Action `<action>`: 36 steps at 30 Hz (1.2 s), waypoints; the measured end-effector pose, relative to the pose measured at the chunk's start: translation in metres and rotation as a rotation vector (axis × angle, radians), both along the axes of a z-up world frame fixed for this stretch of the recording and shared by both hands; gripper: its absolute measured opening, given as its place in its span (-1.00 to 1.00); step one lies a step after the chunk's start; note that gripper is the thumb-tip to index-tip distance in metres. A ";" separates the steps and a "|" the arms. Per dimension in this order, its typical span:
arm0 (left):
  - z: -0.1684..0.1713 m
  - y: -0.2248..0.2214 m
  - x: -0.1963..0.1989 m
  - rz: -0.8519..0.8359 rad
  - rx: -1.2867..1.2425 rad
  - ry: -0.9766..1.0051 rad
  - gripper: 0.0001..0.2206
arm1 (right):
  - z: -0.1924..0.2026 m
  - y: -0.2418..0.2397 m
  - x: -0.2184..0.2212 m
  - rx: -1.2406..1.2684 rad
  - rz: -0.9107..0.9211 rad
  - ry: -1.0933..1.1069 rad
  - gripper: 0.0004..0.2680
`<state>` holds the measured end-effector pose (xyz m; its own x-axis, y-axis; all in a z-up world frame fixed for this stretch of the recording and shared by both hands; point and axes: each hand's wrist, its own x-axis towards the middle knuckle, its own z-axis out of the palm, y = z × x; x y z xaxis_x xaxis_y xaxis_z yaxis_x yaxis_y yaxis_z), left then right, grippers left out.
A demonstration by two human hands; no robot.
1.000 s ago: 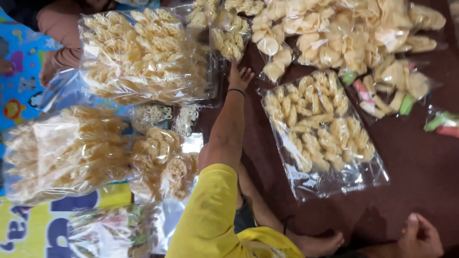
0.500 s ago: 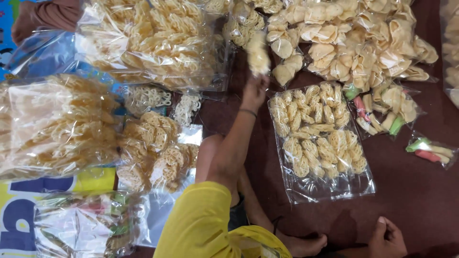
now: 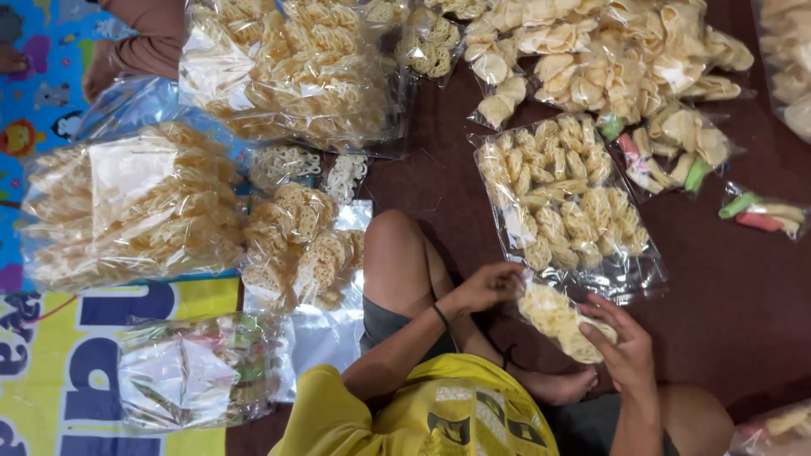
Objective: Packing individual snacks into clear plastic bags while sitting on the floor.
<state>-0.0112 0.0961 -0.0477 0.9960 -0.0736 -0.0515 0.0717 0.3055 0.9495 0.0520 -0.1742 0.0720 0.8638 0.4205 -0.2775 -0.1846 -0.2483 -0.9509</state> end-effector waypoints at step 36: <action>0.050 -0.099 0.001 0.329 1.195 -0.075 -0.17 | -0.055 -0.095 -0.046 -0.316 -0.421 -0.125 -0.69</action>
<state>-0.0102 -0.0031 0.0023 0.9615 0.2344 0.1436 0.0893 -0.7605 0.6432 0.0063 -0.2690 0.0172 0.9742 -0.0569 -0.2183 -0.2199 -0.4548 -0.8630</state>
